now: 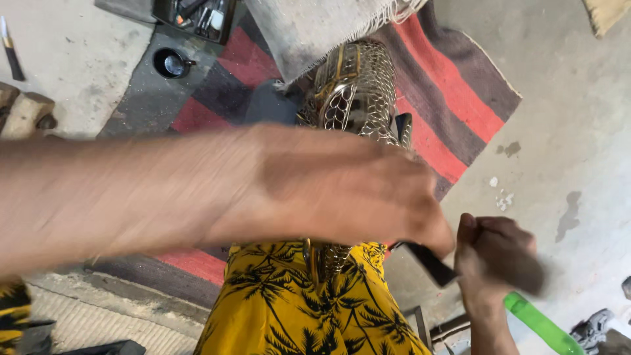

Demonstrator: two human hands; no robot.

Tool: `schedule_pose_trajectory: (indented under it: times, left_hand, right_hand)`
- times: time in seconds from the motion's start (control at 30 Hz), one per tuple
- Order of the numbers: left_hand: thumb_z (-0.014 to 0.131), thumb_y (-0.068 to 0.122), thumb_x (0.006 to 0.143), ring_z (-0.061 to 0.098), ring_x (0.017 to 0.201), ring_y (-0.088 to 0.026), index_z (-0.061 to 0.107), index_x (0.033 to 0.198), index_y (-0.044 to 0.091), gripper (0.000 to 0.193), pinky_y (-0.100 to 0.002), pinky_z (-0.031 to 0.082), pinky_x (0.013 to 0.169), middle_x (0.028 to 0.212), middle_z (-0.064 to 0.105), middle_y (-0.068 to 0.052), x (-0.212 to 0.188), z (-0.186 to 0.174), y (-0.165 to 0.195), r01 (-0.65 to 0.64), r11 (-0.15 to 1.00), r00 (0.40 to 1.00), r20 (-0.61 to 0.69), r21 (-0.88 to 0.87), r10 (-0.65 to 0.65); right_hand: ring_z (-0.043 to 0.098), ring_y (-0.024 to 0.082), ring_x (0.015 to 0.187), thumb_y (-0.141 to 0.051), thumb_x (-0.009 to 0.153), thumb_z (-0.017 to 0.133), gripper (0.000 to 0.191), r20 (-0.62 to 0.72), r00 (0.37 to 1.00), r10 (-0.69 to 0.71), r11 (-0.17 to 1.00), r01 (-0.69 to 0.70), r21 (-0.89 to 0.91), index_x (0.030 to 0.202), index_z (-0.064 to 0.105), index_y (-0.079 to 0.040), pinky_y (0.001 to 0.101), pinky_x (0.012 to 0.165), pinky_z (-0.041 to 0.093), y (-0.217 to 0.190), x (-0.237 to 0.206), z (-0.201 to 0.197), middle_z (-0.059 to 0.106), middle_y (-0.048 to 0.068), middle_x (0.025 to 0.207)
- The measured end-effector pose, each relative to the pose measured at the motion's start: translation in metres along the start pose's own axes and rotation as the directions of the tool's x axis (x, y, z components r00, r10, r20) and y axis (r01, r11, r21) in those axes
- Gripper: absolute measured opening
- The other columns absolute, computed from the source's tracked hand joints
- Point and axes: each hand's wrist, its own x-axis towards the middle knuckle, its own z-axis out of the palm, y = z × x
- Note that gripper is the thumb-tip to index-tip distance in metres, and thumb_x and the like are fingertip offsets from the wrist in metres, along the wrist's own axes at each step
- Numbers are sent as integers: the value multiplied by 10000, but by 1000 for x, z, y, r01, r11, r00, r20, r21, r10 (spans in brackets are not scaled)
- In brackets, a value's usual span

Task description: The person sits on the floor with a brass elephant statue on their lap and hammers a chisel punch against its surface with a wooden mallet, repositioning the punch repeatedly to work different spots on the decorated metal body.

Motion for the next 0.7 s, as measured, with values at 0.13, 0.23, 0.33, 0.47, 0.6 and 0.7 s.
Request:
schedule_pose_trajectory:
  times: [0.13, 0.23, 0.33, 0.47, 0.6, 0.7]
  left_hand:
    - [500, 37, 1040, 686, 594, -152, 463, 1494, 291, 521, -344, 559, 517, 993, 739, -83, -5, -3, 21, 427, 870, 902, 180, -246, -392]
    - [625, -42, 957, 740, 734, -171, 575, 1379, 86, 444, -324, 586, 644, 1160, 762, -98, -23, 12, 22, 231, 801, 785, -381, -553, -489]
    - [646, -4, 1020, 799, 1016, -203, 519, 1403, 43, 406, -332, 636, 910, 1130, 747, -113, -32, 42, 23, 270, 720, 635, -443, -640, -633]
    - [663, 46, 1047, 791, 1118, -192, 503, 1448, 48, 432, -327, 632, 964, 1224, 740, -101, -40, 68, 33, 331, 647, 546, -420, -686, -725]
    - [682, 59, 1048, 781, 1142, -193, 525, 1432, 51, 414, -323, 636, 959, 1249, 728, -109, -39, 74, 38, 365, 652, 509, -443, -665, -738]
    - [674, 28, 1036, 777, 1150, -194, 520, 1431, 39, 424, -329, 627, 970, 1257, 724, -115, -36, 73, 39, 366, 605, 483, -411, -707, -773]
  right_hand:
    - [651, 163, 848, -13, 976, 722, 156, 67, 924, 375, 557, -283, 781, 1077, 604, 1, 332, 828, 568, 10, 6, 13, 661, 64, 986]
    - [673, 229, 711, 51, 1012, 742, 137, 259, 921, 290, 622, -387, 680, 968, 612, 51, 381, 692, 574, 14, 30, 6, 664, 132, 835]
    - [711, 229, 736, 78, 1008, 705, 153, 275, 952, 138, 393, -307, 867, 1045, 572, 11, 378, 718, 614, 20, 69, -3, 654, 139, 867]
    - [706, 192, 734, 29, 971, 668, 158, 391, 919, -47, 429, -335, 839, 1079, 573, -38, 370, 782, 636, 47, 122, -14, 642, 128, 870]
    - [679, 258, 679, -36, 1086, 637, 171, 675, 736, -56, 854, -315, 415, 980, 695, 85, 416, 658, 601, 82, 180, -10, 677, 222, 776]
    - [640, 245, 628, -114, 1109, 645, 210, 701, 705, -108, 919, -199, 341, 970, 714, 27, 385, 574, 588, 91, 215, 2, 694, 164, 746]
